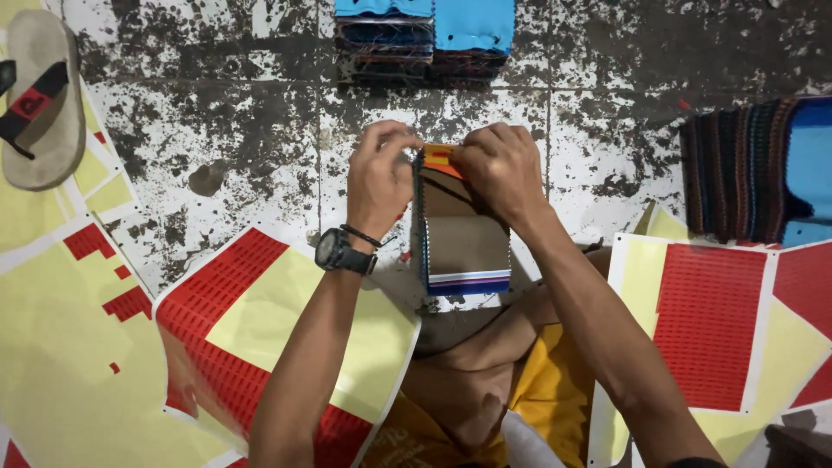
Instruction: The person sits on the floor and assembles notebooks by hand. They peel red adhesive strips from a yellow backing sheet and apply them to the spine of stacked blue, purple, and brown notebook covers, pressing them down to secure the binding.
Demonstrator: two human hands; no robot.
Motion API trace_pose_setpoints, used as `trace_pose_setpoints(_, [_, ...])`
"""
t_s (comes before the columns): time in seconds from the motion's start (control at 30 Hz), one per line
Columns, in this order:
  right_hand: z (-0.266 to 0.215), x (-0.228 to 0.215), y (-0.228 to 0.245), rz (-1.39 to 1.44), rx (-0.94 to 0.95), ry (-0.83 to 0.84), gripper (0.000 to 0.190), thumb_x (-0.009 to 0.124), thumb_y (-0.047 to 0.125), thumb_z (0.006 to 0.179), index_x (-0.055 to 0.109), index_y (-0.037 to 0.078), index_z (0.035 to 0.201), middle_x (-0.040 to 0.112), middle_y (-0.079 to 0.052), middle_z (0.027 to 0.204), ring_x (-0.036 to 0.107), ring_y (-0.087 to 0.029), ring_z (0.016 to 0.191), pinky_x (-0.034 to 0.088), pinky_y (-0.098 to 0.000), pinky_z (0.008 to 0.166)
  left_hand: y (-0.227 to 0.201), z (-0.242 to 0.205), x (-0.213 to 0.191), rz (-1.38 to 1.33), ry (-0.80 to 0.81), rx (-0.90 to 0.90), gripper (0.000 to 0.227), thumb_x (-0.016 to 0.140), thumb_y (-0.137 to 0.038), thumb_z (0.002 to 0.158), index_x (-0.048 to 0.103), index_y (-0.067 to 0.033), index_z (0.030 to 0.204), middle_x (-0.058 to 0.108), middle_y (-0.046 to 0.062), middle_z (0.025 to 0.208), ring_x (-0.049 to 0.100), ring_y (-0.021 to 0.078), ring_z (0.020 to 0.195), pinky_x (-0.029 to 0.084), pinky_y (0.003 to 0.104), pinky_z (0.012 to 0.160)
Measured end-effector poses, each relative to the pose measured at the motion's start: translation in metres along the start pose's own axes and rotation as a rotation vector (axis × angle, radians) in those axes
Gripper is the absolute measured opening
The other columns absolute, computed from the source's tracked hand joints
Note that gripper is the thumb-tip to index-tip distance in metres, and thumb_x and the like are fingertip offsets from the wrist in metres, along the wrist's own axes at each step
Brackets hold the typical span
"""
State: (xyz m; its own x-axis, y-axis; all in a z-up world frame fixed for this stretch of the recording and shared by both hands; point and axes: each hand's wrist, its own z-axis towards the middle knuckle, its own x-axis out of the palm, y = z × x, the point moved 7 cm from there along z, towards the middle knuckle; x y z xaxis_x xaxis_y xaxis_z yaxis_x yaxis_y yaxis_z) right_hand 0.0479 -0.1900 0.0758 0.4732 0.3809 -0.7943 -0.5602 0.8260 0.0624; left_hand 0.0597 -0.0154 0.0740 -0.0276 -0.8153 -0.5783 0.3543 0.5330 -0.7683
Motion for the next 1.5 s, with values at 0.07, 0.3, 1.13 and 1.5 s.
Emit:
trace_pose_setpoints(0.07, [-0.009,0.001,0.001,-0.004,-0.034,-0.014,0.018,0.079,0.023,0.093,0.074,0.019,0.076,0.066,0.003,0.083,0.065,-0.018,0.081,0.053,-0.0328,0.071,0.006,0.001,-0.004,-0.164,-0.049,-0.062,0.036,0.046,0.014,0.088,0.067,-0.0032,0.111,0.055,0.016,0.123,0.062,0.0350,0.114,0.054,0.050,0.097])
trace_pose_setpoints(0.3, [0.019,-0.025,0.006,0.824,0.529,0.426,0.015,0.075,0.008,0.090,0.077,0.000,0.103,0.072,-0.020,0.079,0.071,-0.031,0.075,0.056,-0.0405,0.068,0.010,0.004,0.002,-0.763,0.066,-0.244,0.051,0.042,0.014,0.085,0.052,-0.0048,0.132,0.048,0.019,0.136,0.071,0.0308,0.100,0.065,0.038,0.081])
trace_pose_setpoints(1.13, [-0.005,0.034,-0.013,0.665,0.669,0.545,0.013,0.069,0.015,0.095,0.078,0.006,0.099,0.074,-0.014,0.079,0.073,-0.030,0.076,0.056,-0.0402,0.063,0.003,-0.008,0.017,0.344,0.099,0.236,0.033,0.059,-0.009,0.086,0.073,-0.0250,0.112,0.049,0.002,0.103,0.058,0.0278,0.088,0.049,0.041,0.069])
trace_pose_setpoints(1.5, [0.003,0.016,-0.009,0.135,0.235,0.339,0.020,0.085,0.020,0.081,0.078,0.013,0.098,0.062,-0.006,0.083,0.067,-0.033,0.078,0.056,-0.0461,0.065,-0.009,0.001,0.013,0.445,0.122,0.234,0.027,0.063,-0.009,0.086,0.074,-0.0269,0.103,0.050,0.001,0.099,0.057,0.0316,0.088,0.045,0.045,0.067])
